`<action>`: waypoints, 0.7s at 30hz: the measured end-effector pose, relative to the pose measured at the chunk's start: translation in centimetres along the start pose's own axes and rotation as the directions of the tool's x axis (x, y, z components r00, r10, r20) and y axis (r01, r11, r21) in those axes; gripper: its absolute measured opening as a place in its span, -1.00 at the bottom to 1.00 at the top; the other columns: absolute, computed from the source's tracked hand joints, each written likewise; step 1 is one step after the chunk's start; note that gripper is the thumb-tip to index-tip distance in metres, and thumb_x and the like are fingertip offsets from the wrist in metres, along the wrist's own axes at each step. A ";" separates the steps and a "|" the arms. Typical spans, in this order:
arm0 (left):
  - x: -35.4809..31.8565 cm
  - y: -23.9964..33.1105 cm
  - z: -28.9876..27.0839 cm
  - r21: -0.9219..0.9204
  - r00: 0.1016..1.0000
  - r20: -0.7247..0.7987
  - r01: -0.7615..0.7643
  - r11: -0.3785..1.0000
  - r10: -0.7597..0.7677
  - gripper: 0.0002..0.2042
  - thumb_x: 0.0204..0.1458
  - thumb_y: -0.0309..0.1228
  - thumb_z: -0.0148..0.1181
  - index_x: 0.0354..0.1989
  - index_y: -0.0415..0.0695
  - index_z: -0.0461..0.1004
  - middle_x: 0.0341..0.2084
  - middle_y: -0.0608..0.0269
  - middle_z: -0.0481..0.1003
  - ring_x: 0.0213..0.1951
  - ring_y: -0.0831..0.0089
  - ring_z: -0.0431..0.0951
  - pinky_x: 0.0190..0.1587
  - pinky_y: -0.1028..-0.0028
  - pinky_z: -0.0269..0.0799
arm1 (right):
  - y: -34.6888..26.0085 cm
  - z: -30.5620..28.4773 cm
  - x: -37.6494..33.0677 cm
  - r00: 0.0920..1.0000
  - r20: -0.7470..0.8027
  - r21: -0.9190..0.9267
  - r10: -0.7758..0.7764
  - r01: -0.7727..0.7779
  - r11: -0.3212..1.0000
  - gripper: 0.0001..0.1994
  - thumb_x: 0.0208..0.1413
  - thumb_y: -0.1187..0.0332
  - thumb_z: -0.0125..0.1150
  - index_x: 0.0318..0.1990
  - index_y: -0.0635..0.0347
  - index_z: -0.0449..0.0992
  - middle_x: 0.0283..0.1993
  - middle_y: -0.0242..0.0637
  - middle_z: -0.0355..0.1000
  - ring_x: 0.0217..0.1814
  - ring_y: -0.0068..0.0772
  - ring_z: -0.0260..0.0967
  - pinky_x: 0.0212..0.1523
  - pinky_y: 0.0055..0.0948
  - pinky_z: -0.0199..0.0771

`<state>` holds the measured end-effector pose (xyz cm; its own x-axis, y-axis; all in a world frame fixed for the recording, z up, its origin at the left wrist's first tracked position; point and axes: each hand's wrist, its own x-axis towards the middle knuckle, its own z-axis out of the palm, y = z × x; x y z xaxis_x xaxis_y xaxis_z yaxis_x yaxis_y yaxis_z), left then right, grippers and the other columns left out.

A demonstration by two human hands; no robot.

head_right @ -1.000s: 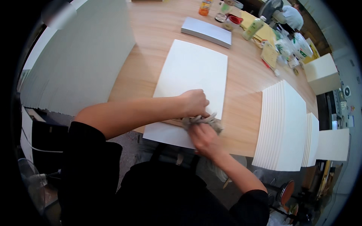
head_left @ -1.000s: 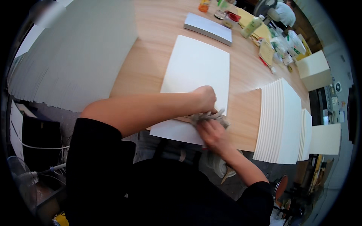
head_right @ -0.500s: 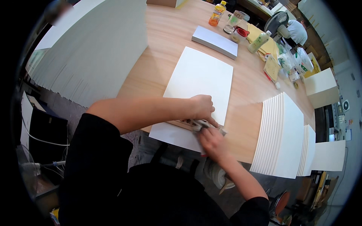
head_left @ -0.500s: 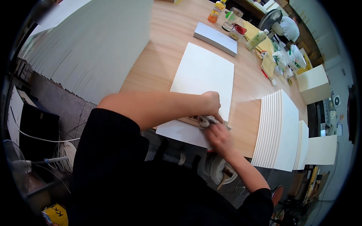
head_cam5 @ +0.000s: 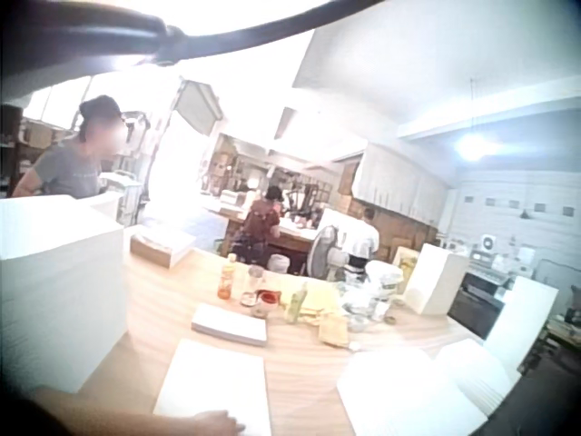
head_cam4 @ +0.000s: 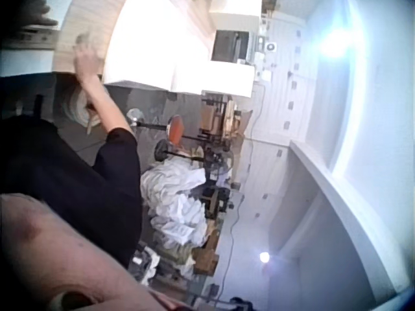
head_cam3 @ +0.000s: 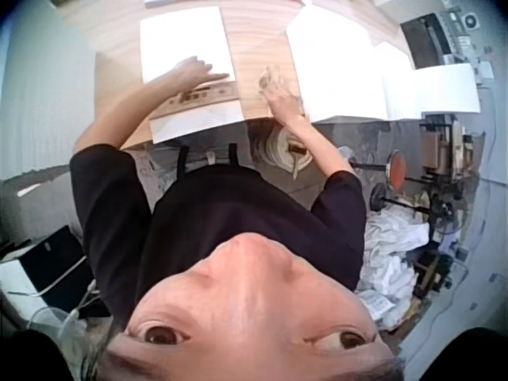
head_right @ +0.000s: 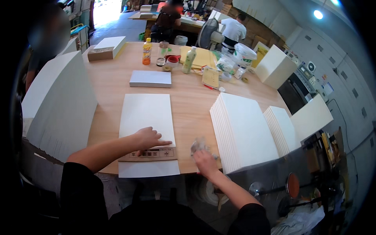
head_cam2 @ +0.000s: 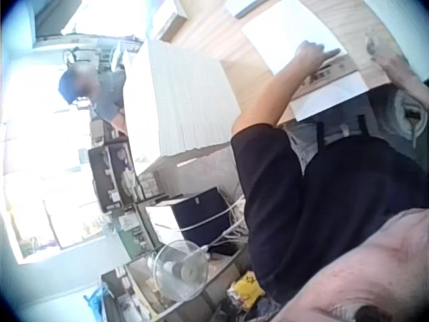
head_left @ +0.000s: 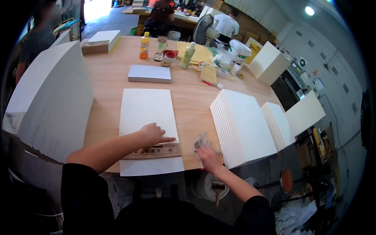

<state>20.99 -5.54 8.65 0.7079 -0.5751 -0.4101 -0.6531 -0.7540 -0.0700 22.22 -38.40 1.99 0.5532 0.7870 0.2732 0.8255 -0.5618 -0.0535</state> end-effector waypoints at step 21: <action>-9.1 -2.4 -0.2 0.103 0.645 -0.708 0.497 0.862 -0.288 -0.90 0.10 -0.44 0.20 -0.34 0.04 0.64 -0.36 0.30 0.65 -0.06 0.30 0.66 0.49 -0.02 0.12 | -1.8 -2.3 12.0 0.687 0.578 0.815 0.440 -0.463 -0.347 -0.48 0.47 0.01 0.11 0.18 0.40 0.45 -0.12 -0.04 0.54 -0.21 -0.30 0.59 -0.38 -0.39 0.65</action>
<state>16.19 1.43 12.72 0.8352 -0.3786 0.3990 -0.2384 -0.9029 -0.3576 27.13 -28.57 7.61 0.8079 0.4409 -0.3910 -0.4523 0.0385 -0.8910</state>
